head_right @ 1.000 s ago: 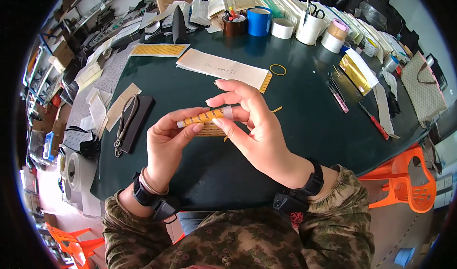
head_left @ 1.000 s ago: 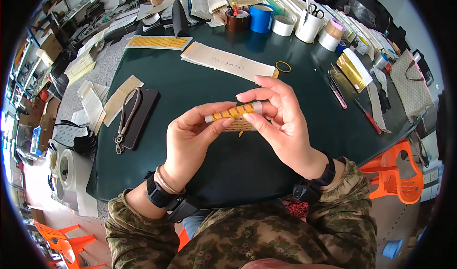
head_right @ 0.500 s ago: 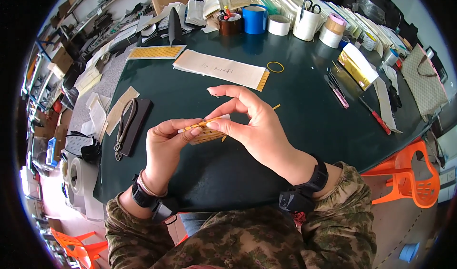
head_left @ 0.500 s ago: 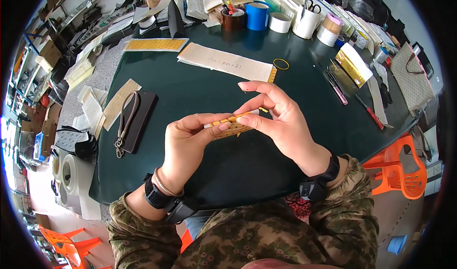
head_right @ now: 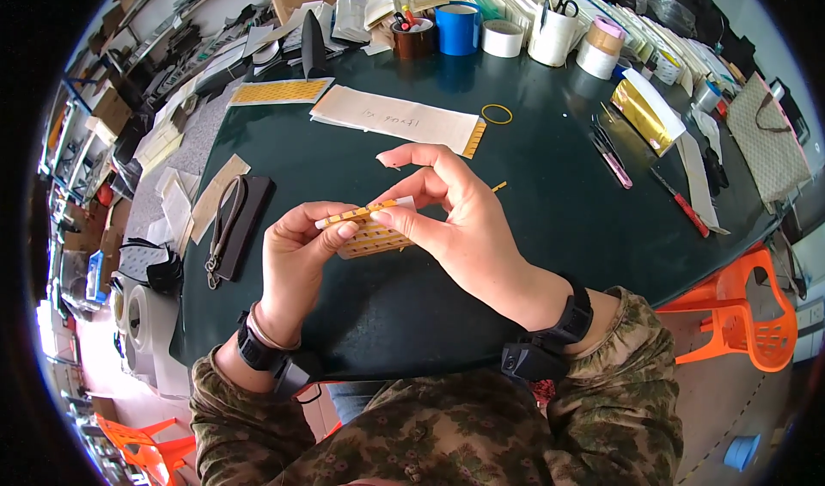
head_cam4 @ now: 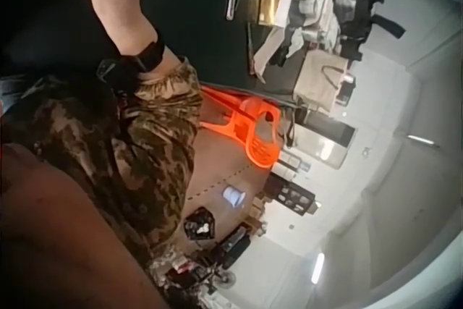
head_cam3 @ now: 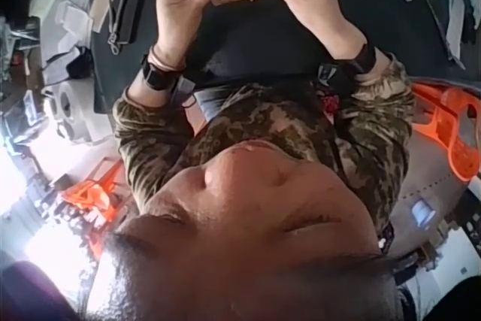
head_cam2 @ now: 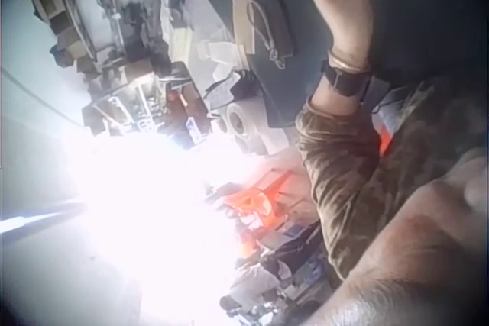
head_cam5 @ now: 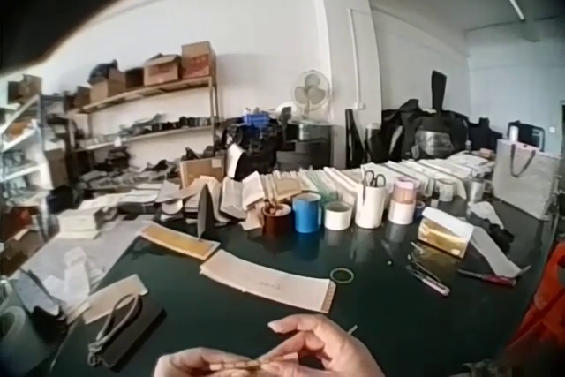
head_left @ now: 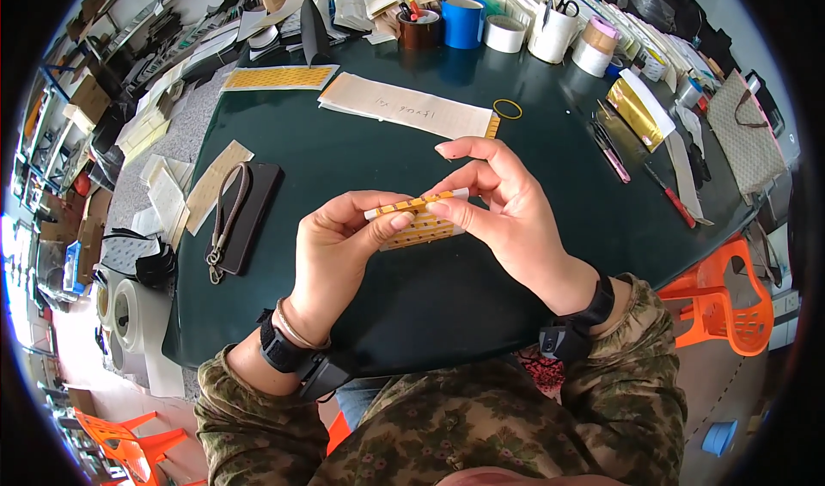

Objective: The person peels small yellow strips from a white backing sheet by hand, using a small metal tool to lift and separate them. They then place the strips onto a separate white card, occasionally using shears to trim the ends.

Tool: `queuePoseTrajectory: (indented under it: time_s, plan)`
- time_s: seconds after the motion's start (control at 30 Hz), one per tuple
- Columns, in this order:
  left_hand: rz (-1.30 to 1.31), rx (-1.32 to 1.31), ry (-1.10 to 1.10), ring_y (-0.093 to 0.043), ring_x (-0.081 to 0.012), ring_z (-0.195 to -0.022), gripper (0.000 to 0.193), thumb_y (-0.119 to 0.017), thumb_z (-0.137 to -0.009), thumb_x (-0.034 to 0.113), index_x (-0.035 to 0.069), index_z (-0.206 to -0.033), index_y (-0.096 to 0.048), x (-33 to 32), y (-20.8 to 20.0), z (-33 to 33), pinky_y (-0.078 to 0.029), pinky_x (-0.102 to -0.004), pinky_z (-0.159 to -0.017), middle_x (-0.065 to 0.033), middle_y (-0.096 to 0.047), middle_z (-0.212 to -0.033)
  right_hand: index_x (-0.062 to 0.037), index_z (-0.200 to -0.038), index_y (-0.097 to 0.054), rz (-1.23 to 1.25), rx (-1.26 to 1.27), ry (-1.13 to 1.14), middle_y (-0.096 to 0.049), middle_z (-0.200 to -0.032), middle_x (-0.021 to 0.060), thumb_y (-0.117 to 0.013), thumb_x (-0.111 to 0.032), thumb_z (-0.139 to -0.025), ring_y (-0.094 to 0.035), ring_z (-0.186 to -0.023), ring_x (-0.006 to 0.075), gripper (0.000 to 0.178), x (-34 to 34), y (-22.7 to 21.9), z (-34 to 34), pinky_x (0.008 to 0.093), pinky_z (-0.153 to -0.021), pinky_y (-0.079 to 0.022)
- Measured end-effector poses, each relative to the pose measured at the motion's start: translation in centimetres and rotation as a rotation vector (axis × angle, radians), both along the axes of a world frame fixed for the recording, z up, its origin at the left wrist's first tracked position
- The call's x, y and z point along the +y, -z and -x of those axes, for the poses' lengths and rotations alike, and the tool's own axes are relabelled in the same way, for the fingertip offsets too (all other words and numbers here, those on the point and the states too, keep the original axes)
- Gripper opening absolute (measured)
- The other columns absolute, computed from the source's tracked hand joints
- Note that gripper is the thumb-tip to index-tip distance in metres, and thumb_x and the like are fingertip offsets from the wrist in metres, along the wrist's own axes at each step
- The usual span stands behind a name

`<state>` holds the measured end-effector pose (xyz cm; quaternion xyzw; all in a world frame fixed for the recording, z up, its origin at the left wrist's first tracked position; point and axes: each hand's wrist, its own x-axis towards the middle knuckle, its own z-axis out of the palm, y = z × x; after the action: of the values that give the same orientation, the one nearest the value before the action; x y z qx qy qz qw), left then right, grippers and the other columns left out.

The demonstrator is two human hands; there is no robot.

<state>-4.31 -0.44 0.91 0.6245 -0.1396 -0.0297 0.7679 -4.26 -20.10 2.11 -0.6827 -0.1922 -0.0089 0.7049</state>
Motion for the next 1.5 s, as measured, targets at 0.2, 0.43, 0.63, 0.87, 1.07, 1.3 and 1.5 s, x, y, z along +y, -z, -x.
queuePoseTrajectory:
  time_s: [0.2,0.43,0.63,0.87,1.07,1.3,1.5]
  plan:
    - [-0.028,-0.038,-0.012,-0.062,-0.0095,-0.082,0.011,-0.070,-0.083,0.005,0.000,-0.092,-0.066,0.2,0.2,0.1,-0.049,-0.0231,-0.076,-0.0079,-0.070,-0.093,-0.0050,-0.123,-0.046,-0.015,0.025,-0.008,-0.063,-0.094,0.0062,-0.065,-0.004,-0.087,-0.061,-0.087,0.0089,0.041,0.1,-0.3,0.3,0.0211,-0.075,-0.048]
    - [-0.007,0.022,0.010,-0.062,-0.0092,-0.080,0.009,-0.069,-0.084,0.005,0.000,-0.090,-0.066,0.2,0.0,0.1,-0.049,-0.0231,-0.075,-0.0075,-0.070,-0.092,-0.0051,-0.121,-0.046,-0.019,0.023,-0.014,-0.062,-0.093,0.0055,-0.066,-0.004,-0.086,-0.060,-0.087,0.0090,0.040,0.1,0.2,0.1,0.0213,-0.075,-0.047]
    - [-0.086,0.040,0.002,-0.062,-0.0084,-0.081,0.008,-0.068,-0.085,0.004,-0.001,-0.092,-0.066,0.1,-0.1,0.1,-0.049,-0.0227,-0.076,-0.0062,-0.069,-0.090,-0.0049,-0.120,-0.046,0.109,-0.199,0.013,-0.060,-0.091,0.0039,-0.067,-0.005,-0.085,-0.058,-0.084,0.0090,0.041,0.8,0.7,-0.1,0.0221,-0.074,-0.046]
    - [-0.272,0.032,0.065,-0.062,-0.0070,-0.081,0.010,-0.068,-0.085,0.004,-0.001,-0.094,-0.066,0.0,-0.2,0.6,-0.050,-0.0220,-0.075,-0.0049,-0.069,-0.089,-0.0039,-0.120,-0.047,0.281,-0.323,0.007,-0.057,-0.085,0.0021,-0.066,-0.006,-0.086,-0.054,-0.078,0.0076,0.039,0.7,0.0,0.4,0.0221,-0.070,-0.045]
    - [-0.154,0.118,0.139,-0.062,-0.0070,-0.079,0.010,-0.068,-0.085,0.005,0.000,-0.094,-0.066,-0.2,-0.4,0.5,-0.050,-0.0218,-0.073,-0.0042,-0.068,-0.088,-0.0037,-0.120,-0.046,0.248,-0.159,0.006,-0.056,-0.082,0.0014,-0.063,-0.005,-0.088,-0.052,-0.075,0.0063,0.036,0.1,0.3,0.1,0.0230,-0.069,-0.044]
    - [0.020,0.129,0.096,-0.062,-0.0073,-0.084,0.016,-0.067,-0.087,0.010,0.000,-0.100,-0.065,0.3,1.0,-0.7,-0.050,-0.0219,-0.074,-0.0040,-0.068,-0.092,-0.0045,-0.118,-0.046,0.125,-0.117,0.032,-0.059,-0.087,0.0020,-0.062,-0.004,-0.089,-0.055,-0.082,0.0065,0.033,0.2,0.4,0.0,0.0219,-0.076,-0.044]
    - [0.200,0.295,0.128,-0.061,-0.0077,-0.087,0.022,-0.067,-0.088,0.014,0.001,-0.105,-0.065,0.2,0.4,-0.6,-0.050,-0.0225,-0.076,-0.0044,-0.068,-0.095,-0.0043,-0.114,-0.047,-0.039,0.000,0.061,-0.063,-0.091,0.0048,-0.064,-0.004,-0.087,-0.058,-0.081,0.0073,0.031,-0.1,0.4,-0.6,0.0235,-0.077,-0.046]
